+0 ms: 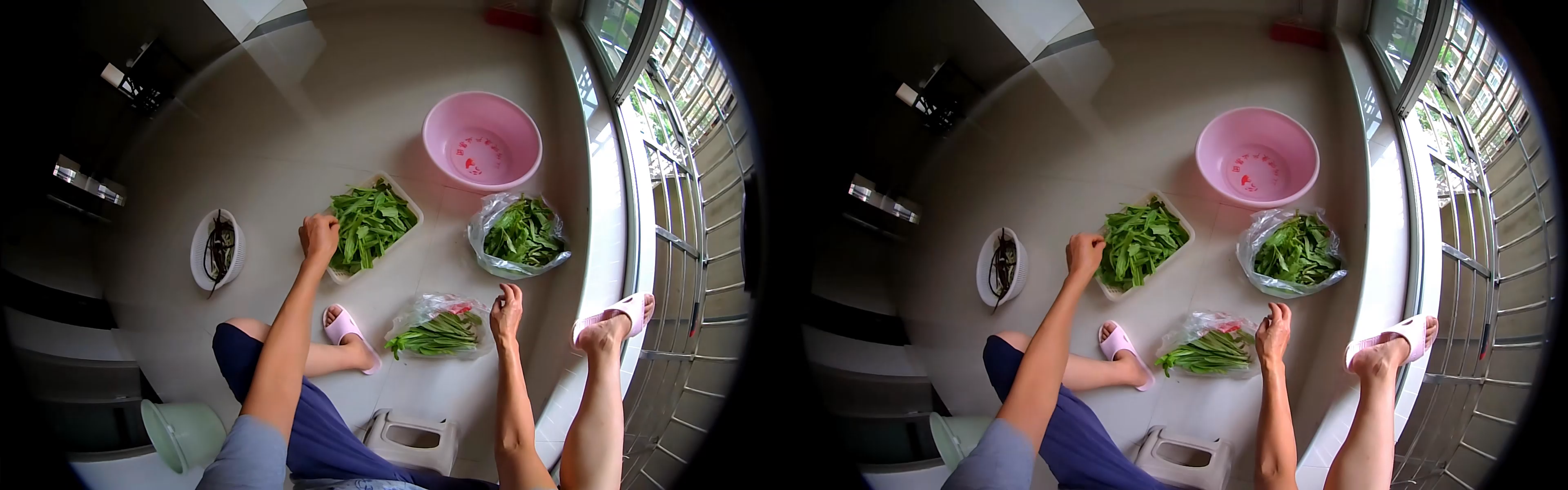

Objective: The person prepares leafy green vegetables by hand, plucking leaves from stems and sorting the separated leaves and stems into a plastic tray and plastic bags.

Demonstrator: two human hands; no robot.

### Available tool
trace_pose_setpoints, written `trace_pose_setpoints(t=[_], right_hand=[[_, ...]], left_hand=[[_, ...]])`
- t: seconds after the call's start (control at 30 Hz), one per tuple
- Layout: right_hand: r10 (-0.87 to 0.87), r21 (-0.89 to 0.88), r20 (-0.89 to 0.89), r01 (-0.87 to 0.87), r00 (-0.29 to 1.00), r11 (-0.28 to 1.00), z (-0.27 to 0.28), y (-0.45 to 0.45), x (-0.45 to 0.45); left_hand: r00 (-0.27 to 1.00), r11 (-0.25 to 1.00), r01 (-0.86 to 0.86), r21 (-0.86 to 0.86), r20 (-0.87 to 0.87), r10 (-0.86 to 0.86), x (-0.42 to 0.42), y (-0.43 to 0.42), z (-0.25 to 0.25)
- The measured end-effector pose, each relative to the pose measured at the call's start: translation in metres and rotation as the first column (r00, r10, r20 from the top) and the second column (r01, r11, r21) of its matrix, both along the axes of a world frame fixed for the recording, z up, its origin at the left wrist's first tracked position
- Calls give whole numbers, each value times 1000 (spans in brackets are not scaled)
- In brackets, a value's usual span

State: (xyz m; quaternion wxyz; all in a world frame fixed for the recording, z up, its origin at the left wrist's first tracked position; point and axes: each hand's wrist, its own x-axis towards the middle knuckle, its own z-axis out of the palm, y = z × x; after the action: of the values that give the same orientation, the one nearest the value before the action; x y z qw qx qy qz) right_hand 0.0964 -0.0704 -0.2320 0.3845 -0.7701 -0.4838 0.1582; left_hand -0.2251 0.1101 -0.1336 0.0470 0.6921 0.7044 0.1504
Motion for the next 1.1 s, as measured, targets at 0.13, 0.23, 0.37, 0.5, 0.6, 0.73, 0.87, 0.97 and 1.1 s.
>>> trace_pose_setpoints(t=[0.13, 0.23, 0.37, 0.5, 0.6, 0.73, 0.87, 0.97, 1.1], right_hand=[[5, -53, -106, -11, 994, 999, -5, -4, 2], [-14, -80, -109, 5, 994, 997, -13, -6, 9], [-19, -125, -159, -1, 987, 992, -26, -12, 16], [-56, -296, -324, -45, 944, 954, -31, -23, 12], [-1, -420, -394, -179, 919, 890, -40, -30, 8], [81, -413, -318, -215, 945, 885, -34, -37, -10], [158, -474, -315, -299, 936, 828, -59, -43, -27], [256, -583, -228, -343, 939, 737, -79, -46, -34], [231, -602, -188, -297, 955, 741, -97, -46, -37]], left_hand=[[995, 994, -47, -102, -90, 38, 6, 15, -19], [980, 911, -86, -404, -199, 5, 4, 16, -29], [945, 862, 130, -490, -201, -257, -17, 24, -33], [844, 689, 408, -598, -41, -535, 9, 22, 37], [680, 624, 687, -372, 28, -733, 52, -35, 111], [489, 428, 871, -241, 328, -809, 69, -103, 131], [618, 504, 718, -479, 105, -779, 68, -116, 107], [670, 447, 651, -614, 188, -718, 62, -104, 98], [637, 492, 695, -525, 132, -759, 65, -101, 91]])
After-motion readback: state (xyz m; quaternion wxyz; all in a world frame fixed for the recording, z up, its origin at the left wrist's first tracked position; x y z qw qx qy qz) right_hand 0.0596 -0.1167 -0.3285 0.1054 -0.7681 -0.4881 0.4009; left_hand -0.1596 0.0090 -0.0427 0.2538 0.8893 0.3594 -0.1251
